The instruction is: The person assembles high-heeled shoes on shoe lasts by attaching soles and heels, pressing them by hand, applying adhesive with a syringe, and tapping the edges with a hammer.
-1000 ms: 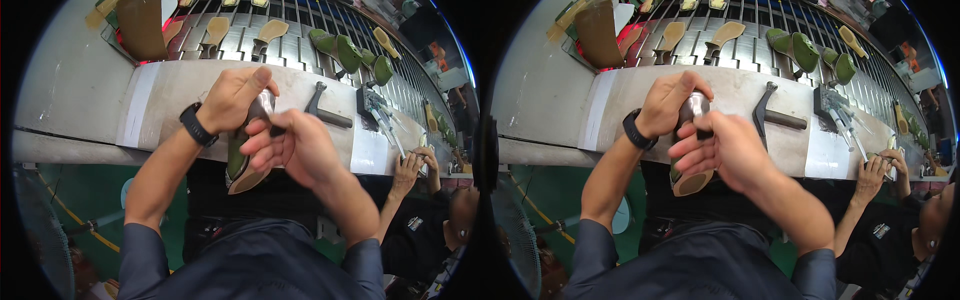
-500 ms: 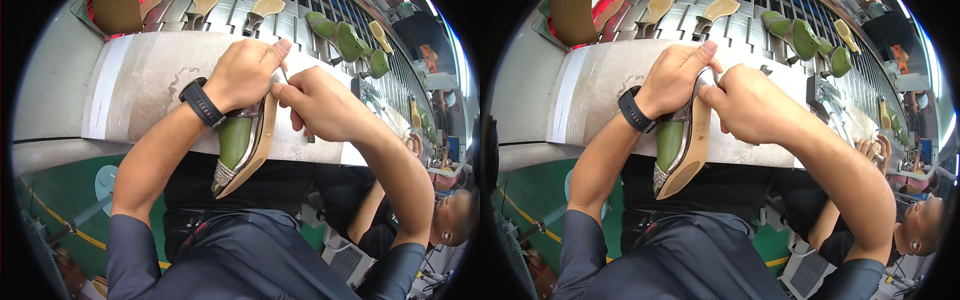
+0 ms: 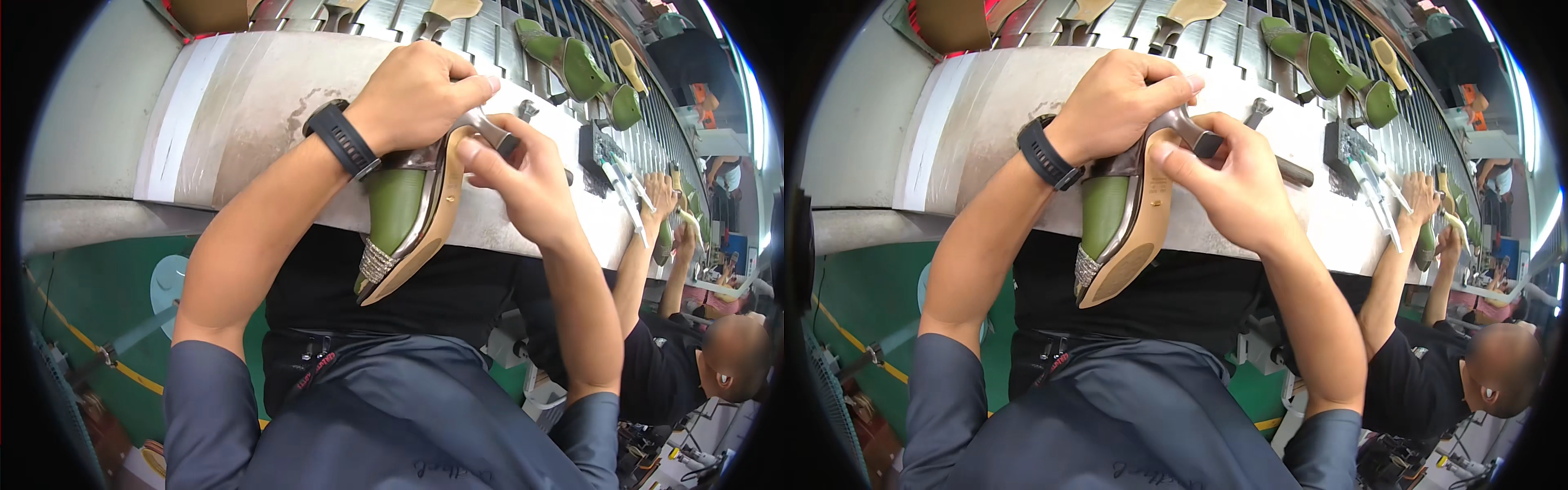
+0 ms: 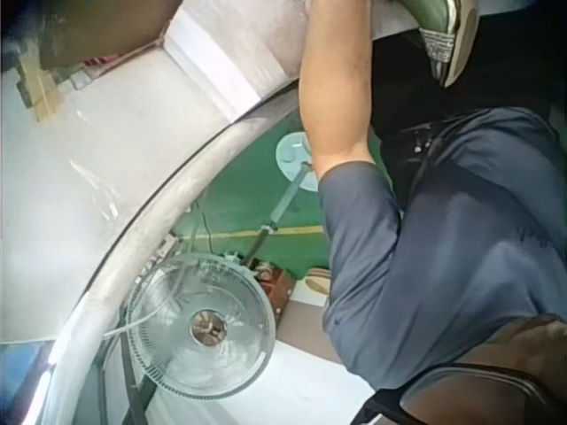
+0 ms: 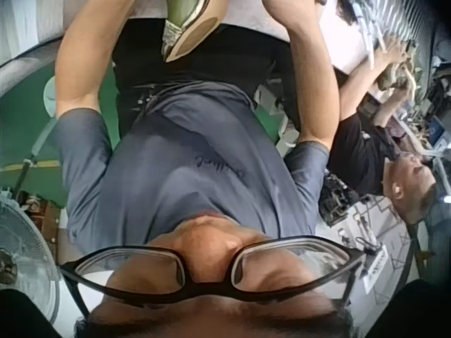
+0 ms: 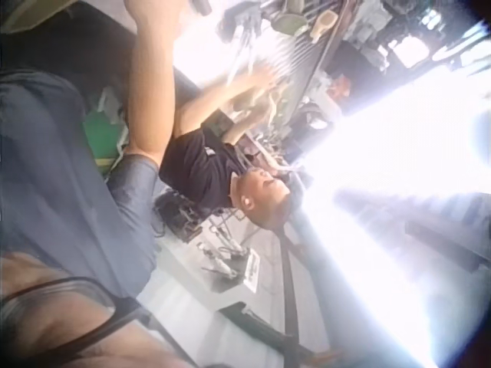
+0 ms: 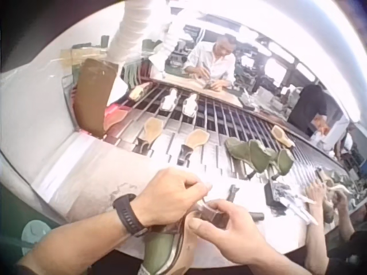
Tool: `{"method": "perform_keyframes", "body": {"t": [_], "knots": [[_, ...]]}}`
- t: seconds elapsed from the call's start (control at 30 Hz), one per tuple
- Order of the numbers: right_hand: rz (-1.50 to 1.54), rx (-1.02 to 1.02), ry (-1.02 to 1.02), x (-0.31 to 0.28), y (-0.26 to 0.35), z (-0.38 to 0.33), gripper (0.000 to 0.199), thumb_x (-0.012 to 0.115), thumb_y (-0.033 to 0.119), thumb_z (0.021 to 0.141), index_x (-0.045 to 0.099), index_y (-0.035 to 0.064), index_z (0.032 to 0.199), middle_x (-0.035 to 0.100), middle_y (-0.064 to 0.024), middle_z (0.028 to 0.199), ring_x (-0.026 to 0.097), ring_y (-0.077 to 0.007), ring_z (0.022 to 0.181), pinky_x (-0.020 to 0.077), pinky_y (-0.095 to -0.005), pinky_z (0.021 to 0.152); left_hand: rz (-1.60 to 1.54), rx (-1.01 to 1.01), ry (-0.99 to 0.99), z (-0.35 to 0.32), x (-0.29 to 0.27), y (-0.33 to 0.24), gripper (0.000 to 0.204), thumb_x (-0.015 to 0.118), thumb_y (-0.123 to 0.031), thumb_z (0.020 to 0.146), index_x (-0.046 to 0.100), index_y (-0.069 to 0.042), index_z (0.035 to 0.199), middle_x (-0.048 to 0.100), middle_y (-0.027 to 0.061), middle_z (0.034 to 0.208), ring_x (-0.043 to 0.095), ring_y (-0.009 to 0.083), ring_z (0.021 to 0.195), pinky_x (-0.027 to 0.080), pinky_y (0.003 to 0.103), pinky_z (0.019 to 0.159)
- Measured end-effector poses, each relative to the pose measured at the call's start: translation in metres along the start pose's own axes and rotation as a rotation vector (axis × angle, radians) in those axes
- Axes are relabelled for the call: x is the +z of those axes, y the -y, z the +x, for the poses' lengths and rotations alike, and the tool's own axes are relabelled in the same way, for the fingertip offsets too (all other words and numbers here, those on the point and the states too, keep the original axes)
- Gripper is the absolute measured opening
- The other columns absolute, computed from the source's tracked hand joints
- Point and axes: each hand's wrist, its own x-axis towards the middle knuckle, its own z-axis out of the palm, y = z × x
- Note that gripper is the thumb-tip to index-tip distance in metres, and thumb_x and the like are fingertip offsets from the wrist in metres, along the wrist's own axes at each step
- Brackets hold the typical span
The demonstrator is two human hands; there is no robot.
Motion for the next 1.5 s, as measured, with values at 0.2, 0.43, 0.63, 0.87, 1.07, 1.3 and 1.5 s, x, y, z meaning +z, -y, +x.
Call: {"method": "perform_keyframes", "body": {"t": [0.2, 0.43, 0.63, 0.87, 1.07, 1.3, 1.5], "knots": [[0.413, 0.033, -0.206, 0.033, -0.004, 0.013, 0.055, 0.085, 0.033, 0.091, 0.069, -0.0113, 0.118, 0.075, -0.0083, 0.092, 0.069, -0.0107, 0.080, 0.0575, -0.0272, 0.071, -0.107, -0.087, 0.000, -0.002, 0.000, 0.010, 0.038, 0.073, -0.034, 0.099, 0.080, 0.002, 0.090, 0.065, -0.0001, 0.064, 0.053, 0.0062, 0.059, 0.043, 0.028, 0.054], [0.440, -0.090, -0.157, 0.039, -0.010, 0.017, 0.033, 0.084, 0.021, 0.092, 0.070, -0.0072, 0.101, 0.074, -0.0051, 0.084, 0.067, -0.0082, 0.079, 0.0559, -0.0252, 0.071, -0.081, -0.102, -0.026, -0.001, -0.001, 0.010, 0.040, 0.073, -0.037, 0.099, 0.080, 0.000, 0.086, 0.060, -0.0006, 0.058, 0.050, 0.0058, 0.055, 0.040, 0.028, 0.051], [0.483, -0.156, -0.210, 0.057, -0.019, 0.013, 0.028, 0.082, 0.011, 0.094, 0.068, -0.0078, 0.111, 0.075, -0.0062, 0.091, 0.069, -0.0083, 0.081, 0.0576, -0.0251, 0.074, -0.021, -0.120, -0.022, -0.001, -0.003, 0.009, 0.041, 0.073, -0.038, 0.098, 0.080, 0.001, 0.087, 0.059, 0.0026, 0.057, 0.049, 0.0077, 0.054, 0.040, 0.029, 0.052], [0.575, -0.192, -0.280, 0.068, -0.019, 0.009, 0.041, 0.080, 0.007, 0.096, 0.060, -0.0087, 0.129, 0.074, -0.0110, 0.107, 0.073, -0.0137, 0.093, 0.0623, -0.0286, 0.084, 0.001, -0.080, -0.030, 0.000, -0.002, 0.015, 0.042, 0.072, -0.037, 0.099, 0.079, 0.003, 0.088, 0.059, 0.0024, 0.059, 0.048, 0.0088, 0.055, 0.040, 0.031, 0.053], [0.578, -0.101, -0.131, 0.056, -0.015, 0.004, 0.054, 0.084, 0.010, 0.093, 0.055, -0.0076, 0.136, 0.071, -0.0121, 0.113, 0.071, -0.0160, 0.101, 0.0602, -0.0313, 0.091, 0.005, -0.101, -0.015, -0.001, -0.005, 0.013, 0.041, 0.073, -0.036, 0.099, 0.079, 0.003, 0.089, 0.060, -0.0004, 0.061, 0.049, 0.0074, 0.058, 0.041, 0.030, 0.053], [0.547, -0.090, -0.092, 0.072, -0.014, -0.016, 0.080, 0.080, 0.006, 0.092, 0.034, -0.0131, 0.154, 0.053, -0.0245, 0.147, 0.056, -0.0280, 0.136, 0.0470, -0.0403, 0.115, -0.006, -0.040, -0.049, -0.003, -0.006, 0.018, 0.040, 0.074, -0.036, 0.098, 0.081, 0.004, 0.094, 0.068, 0.0028, 0.068, 0.057, 0.0081, 0.065, 0.047, 0.028, 0.060], [0.583, -0.127, -0.194, 0.087, -0.011, -0.026, 0.077, 0.083, 0.010, 0.091, 0.040, -0.0119, 0.151, 0.059, -0.0223, 0.142, 0.060, -0.0264, 0.131, 0.0459, -0.0394, 0.116, 0.026, -0.106, -0.022, -0.003, -0.015, 0.012, 0.037, 0.076, -0.035, 0.097, 0.080, 0.002, 0.096, 0.072, 0.0043, 0.077, 0.063, 0.0098, 0.074, 0.051, 0.028, 0.069]]}}
